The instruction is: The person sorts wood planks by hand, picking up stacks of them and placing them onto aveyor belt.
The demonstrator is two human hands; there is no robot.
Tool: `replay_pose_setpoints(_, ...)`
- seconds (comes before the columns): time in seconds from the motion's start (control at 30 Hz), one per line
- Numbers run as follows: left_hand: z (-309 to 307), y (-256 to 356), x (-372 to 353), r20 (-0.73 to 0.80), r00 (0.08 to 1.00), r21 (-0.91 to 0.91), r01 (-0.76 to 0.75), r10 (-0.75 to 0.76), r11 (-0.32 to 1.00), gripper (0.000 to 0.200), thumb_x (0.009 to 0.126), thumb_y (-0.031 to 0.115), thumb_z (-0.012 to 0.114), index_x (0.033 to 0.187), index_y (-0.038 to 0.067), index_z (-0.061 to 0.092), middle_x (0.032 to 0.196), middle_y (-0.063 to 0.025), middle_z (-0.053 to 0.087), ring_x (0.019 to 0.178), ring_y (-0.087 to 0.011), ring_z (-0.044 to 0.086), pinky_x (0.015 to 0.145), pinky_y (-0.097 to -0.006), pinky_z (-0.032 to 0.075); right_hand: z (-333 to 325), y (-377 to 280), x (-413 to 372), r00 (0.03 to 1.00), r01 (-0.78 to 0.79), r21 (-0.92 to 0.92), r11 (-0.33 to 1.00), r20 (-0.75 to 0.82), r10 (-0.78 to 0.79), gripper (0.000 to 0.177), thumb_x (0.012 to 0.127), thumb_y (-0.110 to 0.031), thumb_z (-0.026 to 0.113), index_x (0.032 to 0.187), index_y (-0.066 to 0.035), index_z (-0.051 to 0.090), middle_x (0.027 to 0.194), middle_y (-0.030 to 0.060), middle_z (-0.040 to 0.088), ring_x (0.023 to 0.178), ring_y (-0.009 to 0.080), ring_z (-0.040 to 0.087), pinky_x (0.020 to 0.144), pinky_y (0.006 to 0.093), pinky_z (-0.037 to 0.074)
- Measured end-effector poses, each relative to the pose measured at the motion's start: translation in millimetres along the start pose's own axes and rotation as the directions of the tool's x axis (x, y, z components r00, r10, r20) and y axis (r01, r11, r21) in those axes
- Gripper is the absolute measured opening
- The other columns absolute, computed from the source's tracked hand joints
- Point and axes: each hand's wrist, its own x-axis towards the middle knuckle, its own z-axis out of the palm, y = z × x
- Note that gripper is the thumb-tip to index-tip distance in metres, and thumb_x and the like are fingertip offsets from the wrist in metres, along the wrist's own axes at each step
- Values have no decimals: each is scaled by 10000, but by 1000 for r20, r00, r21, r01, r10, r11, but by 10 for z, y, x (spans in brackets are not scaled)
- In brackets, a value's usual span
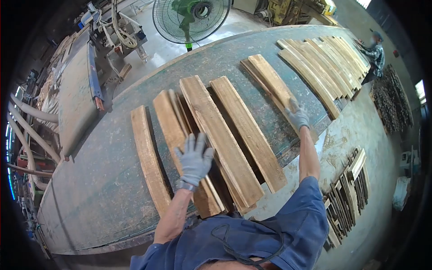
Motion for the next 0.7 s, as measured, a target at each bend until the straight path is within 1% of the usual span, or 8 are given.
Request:
replay_pose_setpoints(0.2, -34, -462, -177, 163, 983, 160, 53, -79, 986, 554, 894, 383, 513, 1419, 236, 417, 1498, -56, 357, 1370, -389, 293, 1049, -702, 151, 7, -190, 504, 866, -238, 26, 971, -448, 224, 599, 845, -447, 583, 1354, -144, 493, 1403, 200, 455, 1312, 394, 379, 1078, 539, 250)
replay_pose_setpoints(0.23, -17, -458, -141, 153, 985, 163, 60, -85, 985, 546, 896, 385, 512, 1413, 232, 426, 1493, -49, 366, 1373, -387, 290, 1047, -709, 137, 81, -350, 441, 867, -58, -135, 989, -498, -17, 570, 837, -426, 603, 1320, -135, 516, 1381, 191, 478, 1299, 389, 399, 1055, 518, 298)
replay_pose_setpoints(0.33, -102, -237, -60, 5, 994, 59, 106, -107, 993, 552, 922, 424, 481, 1412, 175, 433, 1485, -167, 350, 1395, -415, 232, 1088, -662, 51, 237, -1046, -318, 866, 479, 156, 864, -241, -437, 615, 806, -463, 638, 1315, -140, 519, 1396, 199, 454, 1284, 374, 430, 1055, 475, 339)
replay_pose_setpoints(0.4, -164, 19, 93, -64, 993, -216, -110, 98, 970, 615, 912, 471, 497, 1434, 158, 410, 1505, -257, 256, 1406, -432, 197, 1134, -553, 89, 260, -1427, -956, 908, 211, 696, 687, 119, -401, 679, 798, -490, 658, 1358, -144, 489, 1428, 230, 405, 1319, 402, 384, 1086, 481, 305)
replay_pose_setpoints(0.5, -20, 543, 323, 141, 986, -596, 155, -88, 787, 710, 849, 466, 618, 1408, 75, 419, 1475, -392, 120, 1384, -500, 170, 1130, -500, 178, -15, -1680, -1395, 904, 334, 401, 853, 120, -410, 721, 798, -513, 664, 1393, -160, 460, 1467, 230, 351, 1356, 411, 330, 1098, 476, 288)
replay_pose_setpoints(0.57, 288, 717, 426, -127, 990, -377, 1, -53, 926, 842, 749, 482, 718, 1409, 58, 412, 1481, -388, 96, 1374, -515, 192, 1119, -492, 226, 69, -1532, -1241, 906, 317, 446, 837, 118, -406, 722, 788, -519, 670, 1382, -159, 472, 1484, 220, 324, 1360, 418, 313, 1095, 479, 286)
replay_pose_setpoints(0.63, 209, 1033, 584, -15, 999, -286, 43, -50, 957, 903, 706, 520, 731, 1425, 90, 394, 1486, -380, 93, 1387, -521, 116, 1138, -497, 172, 42, -1381, -1089, 917, 375, 224, 900, 55, -396, 699, 771, -494, 695, 1353, -159, 502, 1466, 222, 346, 1320, 423, 368, 1059, 487, 333)
replay_pose_setpoints(0.7, 253, 1162, 722, 94, 996, -231, 30, -8, 973, 941, 718, 556, 703, 1460, 112, 333, 1504, -355, 80, 1403, -511, 57, 1148, -496, 140, 35, -1197, -975, 942, 310, 301, 902, 30, -334, 673, 771, -467, 697, 1324, -123, 524, 1430, 226, 391, 1297, 419, 397, 1018, 517, 370)
